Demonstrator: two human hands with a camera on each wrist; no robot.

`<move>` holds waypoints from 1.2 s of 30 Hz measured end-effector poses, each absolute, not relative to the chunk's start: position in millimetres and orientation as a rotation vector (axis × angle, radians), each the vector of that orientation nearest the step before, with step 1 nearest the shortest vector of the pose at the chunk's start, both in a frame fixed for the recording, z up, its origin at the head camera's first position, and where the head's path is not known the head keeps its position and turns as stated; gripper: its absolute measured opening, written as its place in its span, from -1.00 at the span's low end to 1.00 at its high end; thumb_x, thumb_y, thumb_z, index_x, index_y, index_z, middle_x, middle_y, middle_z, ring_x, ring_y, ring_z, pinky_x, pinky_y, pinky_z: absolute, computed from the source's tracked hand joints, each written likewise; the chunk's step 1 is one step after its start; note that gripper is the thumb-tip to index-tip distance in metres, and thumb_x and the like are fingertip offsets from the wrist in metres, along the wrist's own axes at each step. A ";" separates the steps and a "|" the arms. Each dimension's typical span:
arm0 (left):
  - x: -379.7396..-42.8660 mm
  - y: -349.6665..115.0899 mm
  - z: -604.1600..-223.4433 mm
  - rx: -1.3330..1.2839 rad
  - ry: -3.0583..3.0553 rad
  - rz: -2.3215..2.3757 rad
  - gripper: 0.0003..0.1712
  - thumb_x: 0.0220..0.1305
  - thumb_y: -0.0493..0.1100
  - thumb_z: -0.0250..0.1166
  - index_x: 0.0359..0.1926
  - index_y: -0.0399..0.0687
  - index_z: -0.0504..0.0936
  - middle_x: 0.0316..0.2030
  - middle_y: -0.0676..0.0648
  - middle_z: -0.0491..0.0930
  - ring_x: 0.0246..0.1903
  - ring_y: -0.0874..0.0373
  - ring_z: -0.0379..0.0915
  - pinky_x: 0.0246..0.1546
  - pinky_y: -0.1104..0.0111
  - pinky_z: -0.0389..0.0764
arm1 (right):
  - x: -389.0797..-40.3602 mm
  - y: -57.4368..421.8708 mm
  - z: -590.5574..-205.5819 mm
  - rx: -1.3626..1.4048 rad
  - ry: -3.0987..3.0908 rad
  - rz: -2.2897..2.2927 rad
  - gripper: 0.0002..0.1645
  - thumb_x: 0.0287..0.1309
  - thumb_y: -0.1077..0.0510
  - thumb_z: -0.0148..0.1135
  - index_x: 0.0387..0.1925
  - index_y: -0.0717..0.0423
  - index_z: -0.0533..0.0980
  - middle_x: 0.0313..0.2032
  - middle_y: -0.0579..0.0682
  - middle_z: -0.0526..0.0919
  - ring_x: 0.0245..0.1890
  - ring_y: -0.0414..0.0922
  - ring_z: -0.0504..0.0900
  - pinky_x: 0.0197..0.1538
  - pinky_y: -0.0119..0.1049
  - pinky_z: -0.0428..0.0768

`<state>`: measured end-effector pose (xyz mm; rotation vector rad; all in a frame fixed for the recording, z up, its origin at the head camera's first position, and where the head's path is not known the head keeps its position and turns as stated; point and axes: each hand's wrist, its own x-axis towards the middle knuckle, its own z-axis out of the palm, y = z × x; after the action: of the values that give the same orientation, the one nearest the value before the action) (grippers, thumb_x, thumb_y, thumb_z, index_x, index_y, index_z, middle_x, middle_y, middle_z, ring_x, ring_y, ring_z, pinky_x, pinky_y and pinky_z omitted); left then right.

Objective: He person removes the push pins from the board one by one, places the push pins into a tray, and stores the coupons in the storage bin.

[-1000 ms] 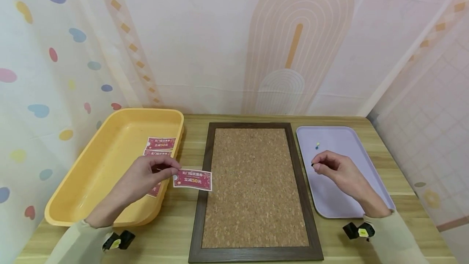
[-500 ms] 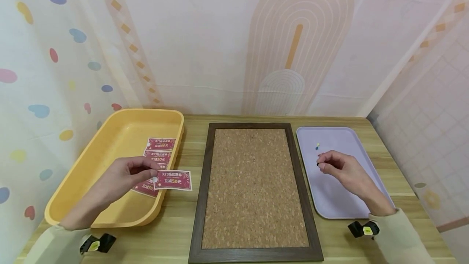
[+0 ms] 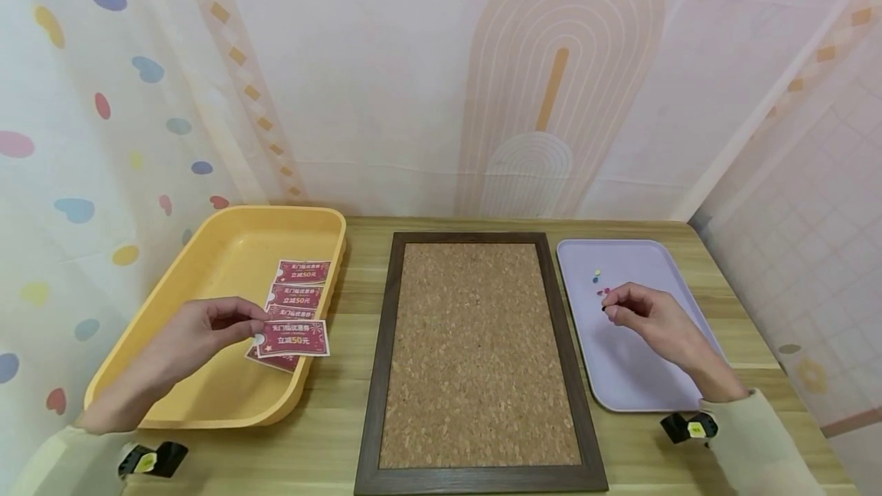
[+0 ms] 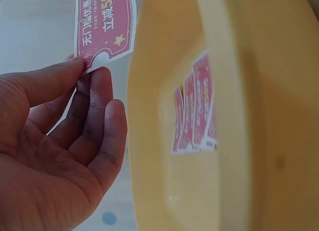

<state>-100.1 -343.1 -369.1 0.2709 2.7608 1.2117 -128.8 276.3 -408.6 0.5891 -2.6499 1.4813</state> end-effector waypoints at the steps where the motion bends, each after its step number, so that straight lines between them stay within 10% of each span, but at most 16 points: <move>1: -100.1 -345.7 -370.0 0.268 2.765 1.202 -0.85 0.46 -0.22 0.32 -0.07 -0.21 0.72 -0.22 0.04 0.71 -0.30 0.27 0.57 -0.25 0.46 0.57 | -128.9 277.0 -408.5 0.582 -2.661 1.474 -0.94 0.32 0.43 0.27 -0.20 0.32 0.61 -0.16 -0.09 0.69 -0.26 -0.38 0.58 -0.25 -0.49 0.58; 36: -120.1 -399.0 -394.7 0.282 2.500 1.022 -0.83 0.47 -0.29 0.25 -0.06 -0.26 0.73 -0.20 -0.07 0.70 -0.26 0.25 0.52 -0.19 0.37 0.62 | -151.1 305.7 -418.7 0.483 -2.924 1.348 -0.93 0.34 0.40 0.26 -0.17 0.34 0.62 -0.26 0.09 0.68 -0.36 -0.29 0.48 -0.30 -0.41 0.52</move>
<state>-120.1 -399.0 -394.7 0.2816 2.5000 1.0223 -151.1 305.7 -418.7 0.4835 -2.9242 1.3483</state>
